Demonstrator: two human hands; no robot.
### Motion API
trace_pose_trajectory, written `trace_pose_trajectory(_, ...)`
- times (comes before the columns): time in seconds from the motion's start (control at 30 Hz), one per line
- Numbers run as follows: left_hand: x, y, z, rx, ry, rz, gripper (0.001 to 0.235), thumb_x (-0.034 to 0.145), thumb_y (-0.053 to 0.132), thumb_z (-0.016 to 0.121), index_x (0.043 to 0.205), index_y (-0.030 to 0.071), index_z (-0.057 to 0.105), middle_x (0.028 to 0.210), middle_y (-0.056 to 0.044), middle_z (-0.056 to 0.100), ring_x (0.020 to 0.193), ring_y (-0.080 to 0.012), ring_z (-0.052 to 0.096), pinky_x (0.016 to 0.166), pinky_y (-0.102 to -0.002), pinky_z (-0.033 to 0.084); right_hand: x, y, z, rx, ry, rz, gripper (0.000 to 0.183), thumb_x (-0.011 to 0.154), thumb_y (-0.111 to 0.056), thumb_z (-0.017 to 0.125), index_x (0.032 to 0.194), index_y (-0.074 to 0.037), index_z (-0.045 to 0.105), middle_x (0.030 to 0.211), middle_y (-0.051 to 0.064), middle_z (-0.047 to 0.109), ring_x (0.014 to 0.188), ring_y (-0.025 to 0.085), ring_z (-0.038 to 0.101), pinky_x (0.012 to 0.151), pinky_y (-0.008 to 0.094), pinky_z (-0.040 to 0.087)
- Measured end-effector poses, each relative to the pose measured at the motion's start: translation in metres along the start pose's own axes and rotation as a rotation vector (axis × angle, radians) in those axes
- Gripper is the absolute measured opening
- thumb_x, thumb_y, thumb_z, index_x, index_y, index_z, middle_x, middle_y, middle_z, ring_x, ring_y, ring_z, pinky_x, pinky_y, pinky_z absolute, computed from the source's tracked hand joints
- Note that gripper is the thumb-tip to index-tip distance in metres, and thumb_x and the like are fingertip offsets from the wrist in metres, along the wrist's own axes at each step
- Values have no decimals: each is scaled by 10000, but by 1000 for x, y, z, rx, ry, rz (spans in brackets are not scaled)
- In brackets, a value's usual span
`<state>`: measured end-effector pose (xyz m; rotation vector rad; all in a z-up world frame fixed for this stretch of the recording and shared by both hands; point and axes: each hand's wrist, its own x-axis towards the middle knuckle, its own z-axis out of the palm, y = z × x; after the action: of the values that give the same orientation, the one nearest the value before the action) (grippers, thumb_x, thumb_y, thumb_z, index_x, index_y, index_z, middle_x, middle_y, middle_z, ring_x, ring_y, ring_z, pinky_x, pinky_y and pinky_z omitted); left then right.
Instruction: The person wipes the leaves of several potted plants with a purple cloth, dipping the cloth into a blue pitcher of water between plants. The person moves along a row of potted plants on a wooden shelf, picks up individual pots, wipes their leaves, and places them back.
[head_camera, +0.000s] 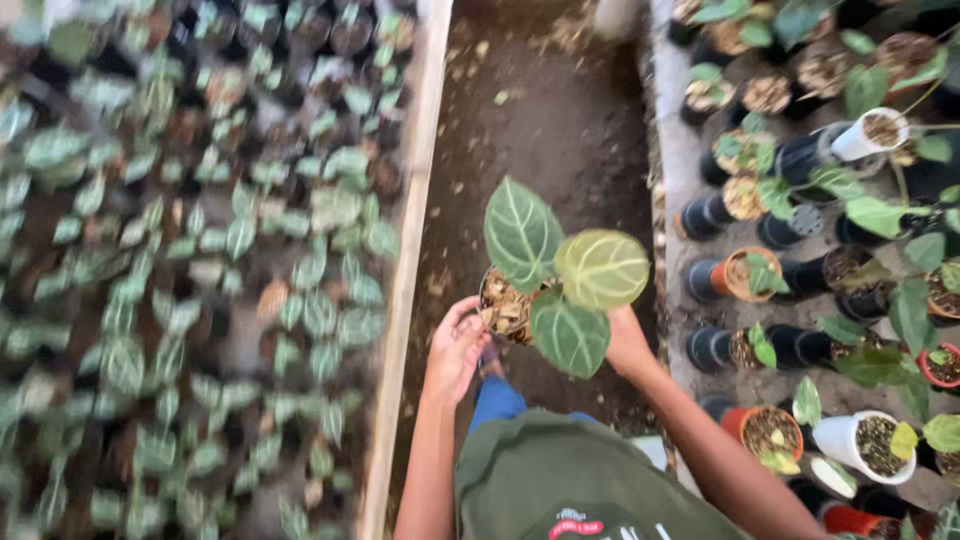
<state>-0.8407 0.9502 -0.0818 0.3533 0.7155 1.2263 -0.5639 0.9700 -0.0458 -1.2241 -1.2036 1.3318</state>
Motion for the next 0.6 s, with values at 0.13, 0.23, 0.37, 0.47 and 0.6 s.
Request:
trace_pose_trajectory(0.13,62,19,-6,126,86,-2,299,984,59,677,1245,-33,563,982,-110,691,875,-172,687,812,-295,576,42,-8,14,-16,122,-84,465,866,-6,720,1317,25,612,1276,111,671,1154,203,615,1024,347,481)
trace_pose_trajectory(0.23,90,38,2,325,139,-43,251,1064,102,690,1177,-94,582,1015,-139,702,880,-194,702,787,-297,563,61,-17,15,-176,235,-168,461,830,5,716,1278,40,614,1200,98,663,1071,172,619,936,324,501)
trace_pose_trajectory(0.37,111,60,11,564,80,-57,580,836,-28,611,1380,167,554,1259,64,665,989,-78,697,723,-237,538,86,-12,14,193,322,57,168,929,-5,690,1089,46,697,972,67,708,816,123,639,727,291,531)
trace_pose_trajectory(0.47,132,60,15,652,93,-181,431,903,51,639,1330,111,625,1200,-1,707,974,-86,673,610,-266,480,112,-3,3,243,405,81,113,949,-12,648,1042,22,703,940,39,713,787,92,644,692,262,527)
trace_pose_trajectory(0.6,172,43,18,689,-4,-77,319,962,42,669,1268,-45,696,1155,-112,755,981,-143,691,783,-262,520,145,10,-21,243,448,73,98,979,-14,631,1025,33,704,951,55,713,797,105,647,695,270,518)
